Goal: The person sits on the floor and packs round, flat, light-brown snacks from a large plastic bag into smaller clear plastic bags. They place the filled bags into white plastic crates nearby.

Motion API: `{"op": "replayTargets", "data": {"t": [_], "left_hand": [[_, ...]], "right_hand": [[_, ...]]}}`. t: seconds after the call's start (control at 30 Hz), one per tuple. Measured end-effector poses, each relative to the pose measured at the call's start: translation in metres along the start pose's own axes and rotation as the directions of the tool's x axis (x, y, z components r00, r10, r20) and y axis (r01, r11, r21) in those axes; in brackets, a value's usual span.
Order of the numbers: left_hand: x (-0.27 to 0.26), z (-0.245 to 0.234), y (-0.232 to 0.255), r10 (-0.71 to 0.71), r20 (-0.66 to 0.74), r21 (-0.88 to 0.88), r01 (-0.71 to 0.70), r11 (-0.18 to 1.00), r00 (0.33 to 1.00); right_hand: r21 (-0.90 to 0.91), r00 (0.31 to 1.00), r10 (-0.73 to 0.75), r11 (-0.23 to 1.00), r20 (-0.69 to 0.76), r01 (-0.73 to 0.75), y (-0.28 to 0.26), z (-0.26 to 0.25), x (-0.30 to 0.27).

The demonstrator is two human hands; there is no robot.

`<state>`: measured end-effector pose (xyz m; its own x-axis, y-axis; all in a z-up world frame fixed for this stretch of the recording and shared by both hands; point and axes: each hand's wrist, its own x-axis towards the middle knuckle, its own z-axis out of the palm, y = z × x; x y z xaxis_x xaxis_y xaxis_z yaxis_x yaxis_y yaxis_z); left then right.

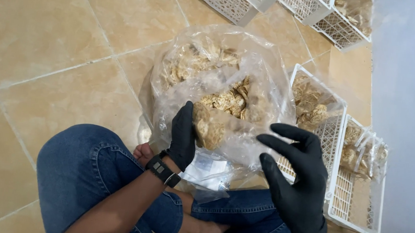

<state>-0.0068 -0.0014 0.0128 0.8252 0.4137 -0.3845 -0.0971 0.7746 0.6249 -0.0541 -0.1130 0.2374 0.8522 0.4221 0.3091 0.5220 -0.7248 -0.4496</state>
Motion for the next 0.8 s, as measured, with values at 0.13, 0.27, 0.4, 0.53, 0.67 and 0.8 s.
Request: {"op": "replayTargets", "data": {"t": [0.13, 0.27, 0.4, 0.53, 0.67, 0.8], "left_hand": [[-0.001, 0.005, 0.004, -0.043, -0.063, -0.019, 0.042, 0.999, 0.997], [-0.012, 0.016, 0.026, -0.042, -0.06, 0.131, 0.049, 0.99, 0.997], [-0.012, 0.017, 0.024, -0.1, -0.074, 0.085, 0.106, 0.991, 0.992], [-0.015, 0.018, 0.025, -0.066, 0.0, 0.076, 0.066, 0.995, 0.998], [-0.015, 0.017, 0.021, -0.271, 0.044, -0.087, 0.274, 0.958, 0.962], [0.012, -0.008, -0.012, -0.474, 0.146, -0.241, 0.496, 0.834, 0.868]], "right_hand": [[0.017, 0.995, 0.017, 1.0, 0.094, -0.019, -0.005, 0.001, 0.0], [0.05, 0.991, 0.003, 0.999, 0.132, -0.01, 0.001, 0.008, -0.004], [-0.014, 0.995, -0.021, 1.0, 0.099, 0.023, 0.001, 0.011, -0.003], [-0.023, 1.0, 0.026, 0.999, -0.004, -0.026, -0.003, 0.012, 0.01], [0.085, 0.986, -0.011, 0.996, -0.166, 0.025, 0.021, 0.019, 0.027], [0.177, 0.949, 0.103, 0.983, -0.297, -0.051, 0.04, 0.022, 0.042]]}}
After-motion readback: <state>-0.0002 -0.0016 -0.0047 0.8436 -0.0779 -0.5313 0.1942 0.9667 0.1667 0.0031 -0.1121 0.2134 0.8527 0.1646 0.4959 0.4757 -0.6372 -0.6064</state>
